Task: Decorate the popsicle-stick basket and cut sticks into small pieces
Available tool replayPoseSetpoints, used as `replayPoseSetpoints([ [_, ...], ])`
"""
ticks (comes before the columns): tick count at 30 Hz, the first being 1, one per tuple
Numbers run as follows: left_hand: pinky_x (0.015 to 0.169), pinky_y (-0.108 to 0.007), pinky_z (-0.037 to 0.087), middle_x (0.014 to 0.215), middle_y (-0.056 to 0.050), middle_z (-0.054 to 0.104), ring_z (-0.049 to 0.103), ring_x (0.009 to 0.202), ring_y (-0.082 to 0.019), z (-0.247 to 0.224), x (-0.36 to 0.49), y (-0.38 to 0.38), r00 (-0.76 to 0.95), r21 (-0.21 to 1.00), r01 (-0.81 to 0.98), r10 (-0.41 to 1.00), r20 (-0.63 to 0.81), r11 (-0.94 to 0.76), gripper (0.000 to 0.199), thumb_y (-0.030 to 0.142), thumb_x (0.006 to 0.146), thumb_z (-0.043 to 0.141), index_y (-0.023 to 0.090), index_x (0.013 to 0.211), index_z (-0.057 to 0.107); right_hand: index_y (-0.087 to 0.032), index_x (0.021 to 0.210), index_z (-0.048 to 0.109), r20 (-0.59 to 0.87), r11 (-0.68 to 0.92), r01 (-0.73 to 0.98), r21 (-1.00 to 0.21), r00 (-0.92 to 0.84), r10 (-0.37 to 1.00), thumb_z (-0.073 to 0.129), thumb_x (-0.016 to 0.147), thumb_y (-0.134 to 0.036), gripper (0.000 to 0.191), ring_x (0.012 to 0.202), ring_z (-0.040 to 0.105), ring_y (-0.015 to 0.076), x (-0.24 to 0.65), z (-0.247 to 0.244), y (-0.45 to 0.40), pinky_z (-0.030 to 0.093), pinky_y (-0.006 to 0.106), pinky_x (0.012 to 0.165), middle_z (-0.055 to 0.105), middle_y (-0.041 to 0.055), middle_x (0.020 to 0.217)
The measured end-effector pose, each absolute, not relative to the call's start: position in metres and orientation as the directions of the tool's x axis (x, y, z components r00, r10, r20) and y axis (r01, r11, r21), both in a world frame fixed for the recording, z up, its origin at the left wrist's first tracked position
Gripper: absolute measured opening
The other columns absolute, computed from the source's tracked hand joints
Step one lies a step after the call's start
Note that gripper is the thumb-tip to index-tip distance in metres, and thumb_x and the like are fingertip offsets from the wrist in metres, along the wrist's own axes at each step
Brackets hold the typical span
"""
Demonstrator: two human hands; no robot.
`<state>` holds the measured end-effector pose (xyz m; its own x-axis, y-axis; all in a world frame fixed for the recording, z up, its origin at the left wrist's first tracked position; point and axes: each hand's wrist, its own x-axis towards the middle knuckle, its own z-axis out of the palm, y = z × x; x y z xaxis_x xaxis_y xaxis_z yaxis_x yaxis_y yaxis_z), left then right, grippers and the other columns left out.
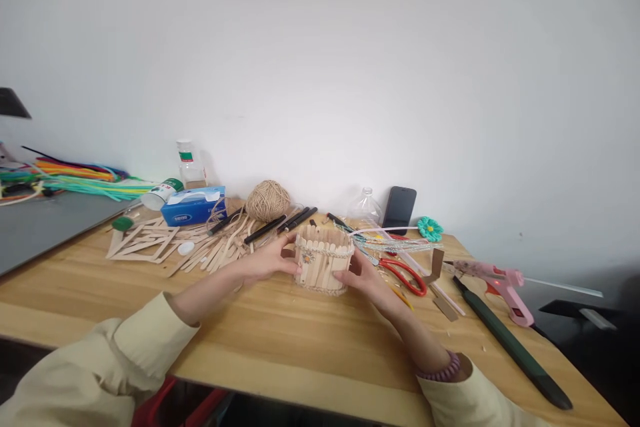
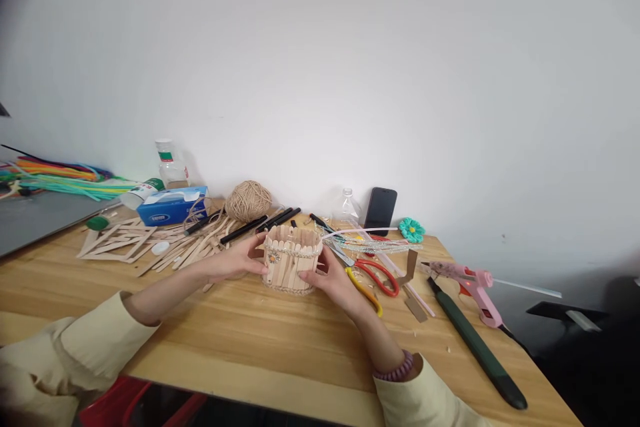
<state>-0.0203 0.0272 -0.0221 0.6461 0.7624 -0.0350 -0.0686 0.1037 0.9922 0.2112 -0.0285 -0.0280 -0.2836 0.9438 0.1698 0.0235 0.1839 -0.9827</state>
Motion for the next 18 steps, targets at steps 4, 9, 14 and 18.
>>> replayPoseSetpoints([
  [4,0.097,-0.048,0.039,0.134,-0.016,0.047,0.050,0.118,-0.030,-0.031,-0.023,0.032,0.657,0.996,-0.050,0.754,-0.021,0.071,0.095,0.014,0.056,0.080,0.022,0.137,0.031,-0.026,0.129,0.042,0.177,0.187,0.006,-0.982,-0.300,0.937,0.077,0.068,-0.032,0.070,0.119,0.051,0.0255,0.212,-0.038,-0.025,0.039,0.044,0.102,0.051,0.0084,0.133],
  [9,0.099,-0.048,0.038,0.133,-0.016,0.048,0.052,0.118,-0.029,-0.042,-0.027,0.036,0.681,0.998,-0.058,0.732,0.016,0.033,0.099,0.014,0.058,0.080,0.023,0.139,0.024,-0.027,0.131,0.038,0.181,0.192,0.005,-0.981,-0.306,0.934,0.077,0.067,-0.029,0.075,0.125,0.046,0.0260,0.210,-0.044,-0.026,0.039,0.045,0.102,0.047,0.0090,0.137],
  [14,0.102,-0.046,0.037,0.134,-0.014,0.047,0.045,0.124,-0.029,-0.057,-0.030,0.039,0.704,0.995,-0.092,0.705,0.083,-0.025,0.096,0.017,0.060,0.081,0.025,0.137,0.024,-0.026,0.130,0.038,0.186,0.205,0.028,-0.978,-0.318,0.930,0.078,0.066,-0.026,0.075,0.119,0.051,0.0254,0.206,-0.040,-0.030,0.044,0.044,0.098,0.049,0.0093,0.134],
  [18,0.101,-0.048,0.037,0.134,-0.014,0.048,0.044,0.126,-0.031,-0.062,-0.030,0.042,0.730,0.994,-0.093,0.675,0.102,-0.049,0.097,0.020,0.061,0.080,0.025,0.138,0.022,-0.025,0.127,0.041,0.188,0.216,0.051,-0.975,-0.329,0.926,0.078,0.066,-0.026,0.072,0.119,0.052,0.0253,0.205,-0.037,-0.031,0.044,0.042,0.098,0.052,0.0088,0.131],
])
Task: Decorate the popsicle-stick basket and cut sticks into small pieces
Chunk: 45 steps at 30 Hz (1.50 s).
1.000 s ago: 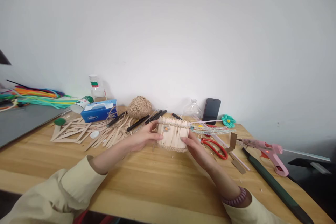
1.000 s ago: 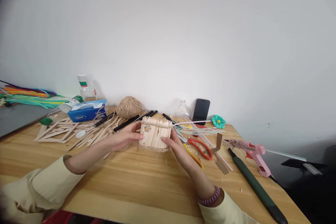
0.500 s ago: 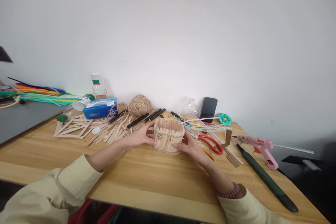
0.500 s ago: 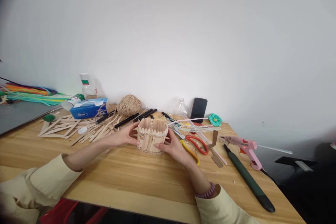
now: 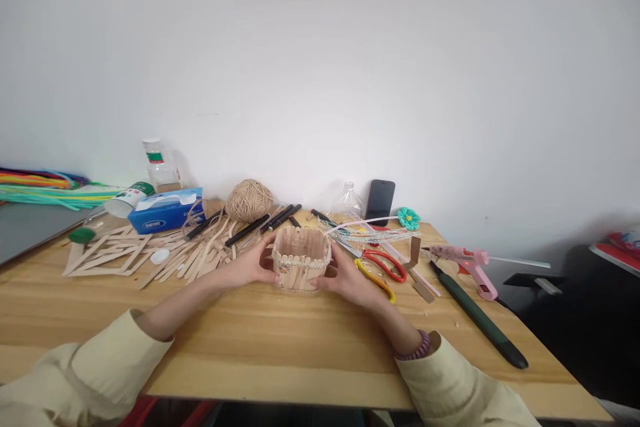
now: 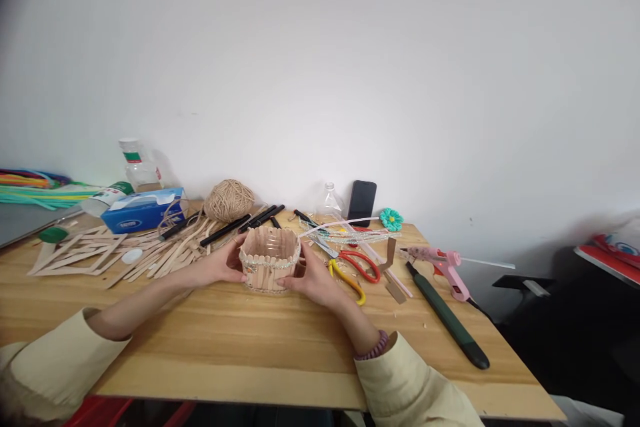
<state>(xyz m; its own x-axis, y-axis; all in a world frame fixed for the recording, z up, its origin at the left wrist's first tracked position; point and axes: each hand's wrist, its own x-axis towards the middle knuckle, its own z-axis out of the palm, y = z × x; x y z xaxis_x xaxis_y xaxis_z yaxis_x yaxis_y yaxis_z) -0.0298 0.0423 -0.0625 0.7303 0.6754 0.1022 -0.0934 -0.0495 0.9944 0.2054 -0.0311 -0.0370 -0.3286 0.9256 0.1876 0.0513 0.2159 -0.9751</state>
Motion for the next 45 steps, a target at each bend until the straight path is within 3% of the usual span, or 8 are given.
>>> replayPoseSetpoints([
  [12,0.107,-0.047,0.031,0.142,-0.017,0.037,0.035,0.132,-0.031,-0.057,-0.030,0.039,0.766,0.983,-0.043,0.625,0.147,-0.178,0.105,0.026,0.060,0.081,0.021,0.141,0.015,-0.026,0.131,0.037,0.182,0.234,0.104,-0.967,-0.360,0.915,0.080,0.063,-0.028,0.081,0.121,0.049,0.0266,0.206,-0.039,-0.029,0.040,0.045,0.101,0.051,0.0091,0.132],
  [19,0.114,-0.050,0.008,0.148,-0.019,0.025,0.023,0.137,-0.033,-0.049,-0.028,0.033,0.747,0.954,0.053,0.645,0.158,-0.295,0.118,0.025,0.050,0.085,0.018,0.142,0.012,-0.024,0.130,0.039,0.200,0.255,0.115,-0.960,-0.356,0.913,0.084,0.056,-0.026,0.086,0.124,0.045,0.0277,0.205,-0.041,-0.028,0.036,0.046,0.104,0.050,0.0098,0.133],
  [27,0.104,-0.050,0.033,0.139,-0.016,0.040,0.043,0.126,-0.031,-0.047,-0.030,0.029,0.738,0.979,0.056,0.669,0.091,-0.195,0.105,0.030,0.062,0.079,0.023,0.142,0.012,-0.026,0.133,0.035,0.182,0.221,0.079,-0.972,-0.342,0.922,0.073,0.073,-0.035,0.072,0.120,0.050,0.0257,0.207,-0.036,-0.033,0.043,0.046,0.098,0.049,0.0107,0.135],
  [34,0.102,-0.047,0.036,0.131,-0.013,0.051,0.050,0.119,-0.029,-0.036,-0.029,0.025,0.725,0.995,0.037,0.687,0.034,-0.088,0.092,0.027,0.063,0.078,0.022,0.138,0.025,-0.027,0.133,0.038,0.164,0.217,0.124,-0.968,-0.341,0.926,0.064,0.079,-0.045,0.063,0.123,0.048,0.0254,0.205,-0.031,-0.033,0.040,0.045,0.101,0.050,0.0077,0.136],
  [38,0.103,-0.047,0.035,0.129,-0.013,0.054,0.050,0.120,-0.030,-0.026,-0.029,0.019,0.672,1.000,0.015,0.740,0.000,-0.014,0.083,0.024,0.064,0.075,0.020,0.135,0.032,-0.029,0.133,0.041,0.142,0.193,0.199,-0.961,-0.245,0.959,0.055,0.083,-0.052,0.056,0.126,0.045,0.0262,0.211,-0.034,-0.031,0.036,0.046,0.104,0.051,0.0060,0.135],
  [41,0.107,-0.041,0.032,0.136,-0.008,0.050,0.043,0.127,-0.026,-0.016,-0.035,0.013,0.614,1.000,-0.023,0.789,-0.002,0.020,0.066,0.026,0.072,0.068,0.023,0.132,0.040,-0.026,0.130,0.044,0.164,0.191,0.234,-0.953,-0.132,0.978,0.045,0.088,-0.054,0.051,0.121,0.050,0.0250,0.219,-0.035,-0.026,0.036,0.046,0.104,0.058,0.0080,0.126],
  [45,0.098,-0.038,0.043,0.136,-0.008,0.051,0.046,0.125,-0.027,-0.006,-0.045,0.021,0.515,0.995,-0.079,0.857,-0.008,0.056,0.051,0.033,0.078,0.063,0.024,0.127,0.048,-0.021,0.113,0.057,0.221,0.217,0.278,-0.936,-0.016,0.975,0.047,0.087,-0.051,0.041,0.107,0.060,0.0243,0.234,-0.030,-0.018,0.045,0.043,0.095,0.067,0.0090,0.110],
])
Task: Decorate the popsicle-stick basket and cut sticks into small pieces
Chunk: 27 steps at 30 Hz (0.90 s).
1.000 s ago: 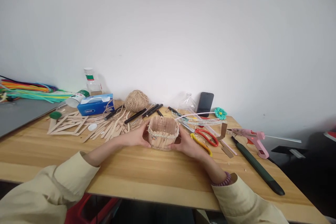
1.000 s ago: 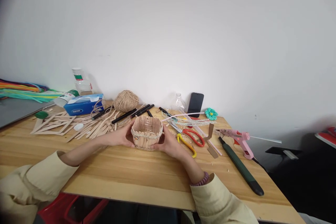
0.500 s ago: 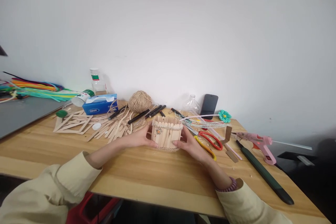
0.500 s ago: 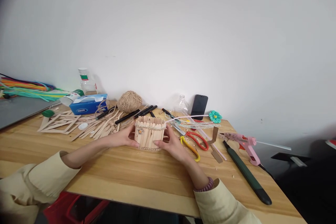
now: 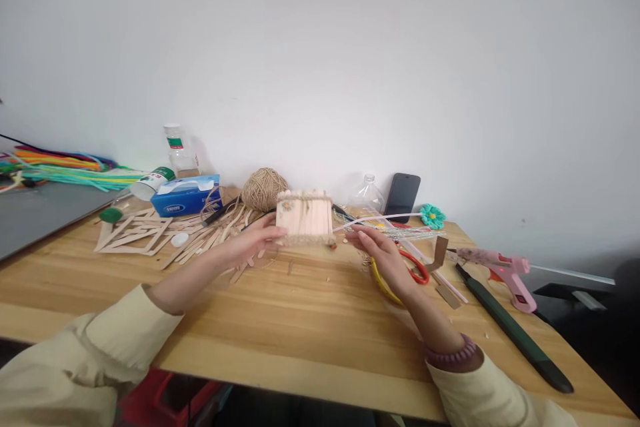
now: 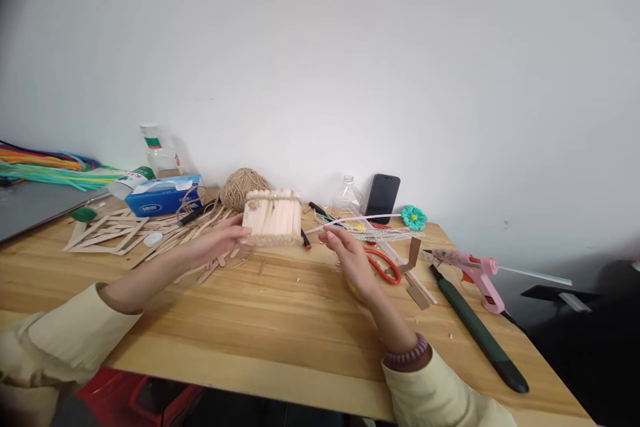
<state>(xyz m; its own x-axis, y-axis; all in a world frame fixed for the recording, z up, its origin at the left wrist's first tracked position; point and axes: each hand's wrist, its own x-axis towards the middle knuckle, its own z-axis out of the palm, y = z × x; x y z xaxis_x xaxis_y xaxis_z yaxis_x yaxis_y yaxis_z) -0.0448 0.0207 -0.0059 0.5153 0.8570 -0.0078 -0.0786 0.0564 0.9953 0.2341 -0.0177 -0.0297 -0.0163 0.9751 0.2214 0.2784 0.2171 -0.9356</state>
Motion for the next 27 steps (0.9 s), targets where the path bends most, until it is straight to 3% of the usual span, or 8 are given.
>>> replayPoseSetpoints([
  [3,0.093,-0.036,0.047,0.135,-0.010,0.051,0.047,0.123,-0.028,-0.002,-0.047,0.035,0.447,0.992,-0.121,0.894,0.019,0.039,0.051,0.037,0.079,0.062,0.021,0.126,0.049,-0.020,0.098,0.063,0.246,0.218,0.370,-0.903,0.029,0.969,0.055,0.082,-0.049,0.034,0.095,0.065,0.0256,0.247,-0.023,-0.014,0.051,0.042,0.084,0.071,0.0077,0.096],
  [7,0.091,-0.034,0.048,0.137,-0.009,0.049,0.045,0.125,-0.027,-0.001,-0.043,0.047,0.350,0.992,-0.126,0.936,0.030,0.015,0.051,0.041,0.080,0.061,0.022,0.125,0.049,-0.019,0.091,0.065,0.275,0.206,0.558,-0.803,0.040,0.961,0.054,0.082,-0.040,0.025,0.077,0.066,0.0247,0.259,-0.018,-0.016,0.052,0.041,0.071,0.072,0.0060,0.084],
  [13,0.094,-0.036,0.045,0.139,-0.009,0.046,0.043,0.127,-0.028,-0.008,-0.031,0.041,0.287,0.997,-0.033,0.956,-0.061,0.074,0.050,0.039,0.077,0.064,0.021,0.121,0.050,-0.022,0.086,0.069,0.308,0.257,0.777,-0.574,-0.086,0.947,0.052,0.082,-0.024,0.017,0.080,0.064,0.0248,0.255,-0.016,-0.022,0.048,0.038,0.072,0.072,0.0050,0.086],
  [20,0.108,-0.043,0.029,0.142,-0.011,0.043,0.038,0.130,-0.029,-0.013,-0.013,0.040,0.356,0.999,0.022,0.933,-0.053,0.048,0.061,0.029,0.074,0.068,0.017,0.128,0.044,-0.021,0.087,0.069,0.197,0.433,0.799,-0.418,-0.385,0.902,0.048,0.085,-0.014,0.022,0.080,0.064,0.0212,0.234,-0.019,-0.023,0.049,0.032,0.069,0.069,0.0070,0.090],
  [27,0.107,-0.046,0.033,0.136,-0.015,0.047,0.045,0.125,-0.029,-0.032,-0.004,0.067,0.383,0.999,0.030,0.923,-0.025,0.015,0.083,0.023,0.065,0.075,0.018,0.134,0.030,-0.019,0.095,0.067,0.176,0.482,0.768,-0.422,-0.452,0.874,0.046,0.089,-0.015,0.022,0.085,0.061,0.0212,0.225,-0.026,-0.030,0.049,0.033,0.073,0.065,0.0090,0.092],
])
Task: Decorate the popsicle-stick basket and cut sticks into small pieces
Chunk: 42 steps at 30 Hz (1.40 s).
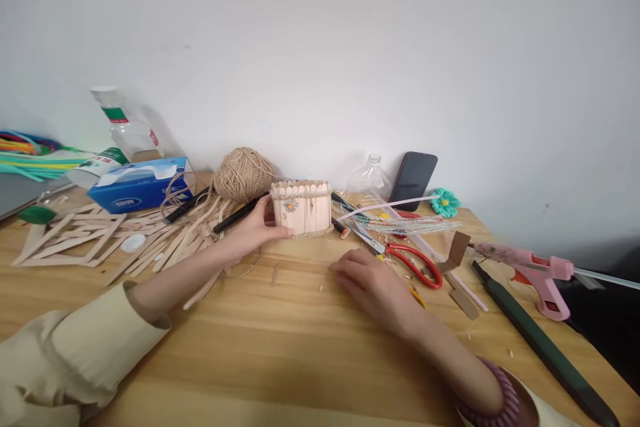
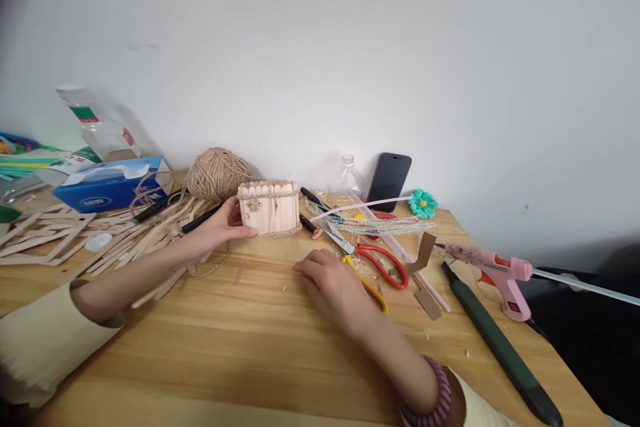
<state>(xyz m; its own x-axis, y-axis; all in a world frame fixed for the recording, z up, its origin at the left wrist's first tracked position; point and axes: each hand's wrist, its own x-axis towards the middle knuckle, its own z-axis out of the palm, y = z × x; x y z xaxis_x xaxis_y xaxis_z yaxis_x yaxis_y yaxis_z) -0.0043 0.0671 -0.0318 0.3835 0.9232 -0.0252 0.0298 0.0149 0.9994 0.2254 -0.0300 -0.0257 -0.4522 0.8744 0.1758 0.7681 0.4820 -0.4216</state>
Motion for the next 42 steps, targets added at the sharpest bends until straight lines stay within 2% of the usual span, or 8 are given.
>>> replayPoseSetpoints([
  [13,0.112,-0.046,0.021,0.146,-0.016,0.029,0.032,0.134,-0.031,-0.058,-0.005,0.085,0.514,0.957,0.156,0.847,0.134,-0.246,0.103,0.025,0.062,0.077,0.018,0.141,0.011,-0.020,0.077,0.065,0.152,0.463,0.701,-0.542,-0.460,0.875,0.053,0.087,-0.015,0.016,0.079,0.059,0.0189,0.212,-0.044,-0.034,0.048,0.030,0.068,0.064,0.0047,0.080],
  [20,0.111,-0.047,0.025,0.147,-0.016,0.027,0.030,0.134,-0.031,-0.057,-0.004,0.080,0.526,0.972,0.089,0.838,0.141,-0.219,0.107,0.021,0.063,0.074,0.022,0.143,0.002,-0.023,0.093,0.062,0.242,0.402,0.760,-0.510,-0.322,0.915,0.045,0.090,-0.021,0.018,0.078,0.063,0.0194,0.237,-0.031,-0.027,0.050,0.029,0.067,0.066,0.0058,0.087],
  [22,0.110,-0.047,0.027,0.146,-0.016,0.028,0.031,0.134,-0.030,-0.055,-0.006,0.076,0.519,0.973,0.091,0.844,0.134,-0.211,0.105,0.019,0.064,0.072,0.021,0.142,0.001,-0.022,0.091,0.061,0.288,0.320,0.841,-0.435,-0.207,0.935,0.045,0.090,-0.023,0.016,0.074,0.063,0.0210,0.252,-0.023,-0.027,0.048,0.031,0.062,0.067,0.0061,0.084],
  [26,0.113,-0.048,0.021,0.147,-0.013,0.024,0.029,0.135,-0.027,-0.047,-0.010,0.065,0.406,0.907,0.287,0.897,0.176,-0.308,0.086,0.011,0.070,0.056,0.024,0.141,0.009,-0.020,0.087,0.060,0.387,0.092,0.995,0.024,-0.094,0.917,0.041,0.091,-0.029,0.023,0.070,0.064,0.0233,0.273,-0.017,-0.043,0.044,0.031,0.053,0.068,0.0071,0.081],
  [29,0.111,-0.051,0.027,0.140,-0.012,0.029,0.033,0.132,-0.027,-0.039,-0.012,0.056,0.289,0.786,0.407,0.882,0.373,-0.466,0.073,0.009,0.072,0.050,0.022,0.137,0.021,-0.015,0.095,0.060,0.326,-0.006,0.960,0.280,-0.089,0.941,0.043,0.090,-0.037,0.028,0.075,0.064,0.0281,0.282,-0.025,-0.063,0.046,0.035,0.057,0.067,0.0115,0.083],
  [32,0.108,-0.049,0.033,0.134,-0.012,0.031,0.035,0.129,-0.029,-0.030,-0.010,0.047,0.220,0.603,0.489,0.758,0.614,-0.631,0.063,0.010,0.076,0.053,0.021,0.133,0.030,-0.011,0.105,0.058,0.260,0.046,0.932,0.359,-0.147,0.954,0.048,0.086,-0.032,0.030,0.082,0.063,0.0313,0.291,-0.040,-0.075,0.048,0.039,0.064,0.067,0.0166,0.089],
  [37,0.097,-0.043,0.044,0.113,-0.009,0.051,0.050,0.110,-0.024,-0.012,-0.001,0.028,0.447,0.212,0.467,0.436,0.781,-0.859,0.048,0.004,0.077,0.054,0.018,0.121,0.044,-0.012,0.102,0.056,0.311,0.010,0.989,0.149,-0.057,0.949,0.050,0.071,-0.017,0.032,0.081,0.062,0.0304,0.301,-0.050,-0.075,0.049,0.039,0.068,0.065,0.0147,0.086],
  [42,0.088,-0.032,0.051,0.095,-0.008,0.066,0.060,0.096,-0.019,-0.007,0.018,0.013,0.769,0.015,0.236,0.196,0.609,-0.972,0.024,0.004,0.083,0.044,0.014,0.102,0.055,-0.018,0.085,0.058,0.170,-0.106,0.978,-0.182,0.138,0.976,0.052,0.063,-0.018,0.023,0.074,0.062,0.0265,0.302,-0.036,-0.078,0.048,0.037,0.065,0.064,0.0087,0.078],
])
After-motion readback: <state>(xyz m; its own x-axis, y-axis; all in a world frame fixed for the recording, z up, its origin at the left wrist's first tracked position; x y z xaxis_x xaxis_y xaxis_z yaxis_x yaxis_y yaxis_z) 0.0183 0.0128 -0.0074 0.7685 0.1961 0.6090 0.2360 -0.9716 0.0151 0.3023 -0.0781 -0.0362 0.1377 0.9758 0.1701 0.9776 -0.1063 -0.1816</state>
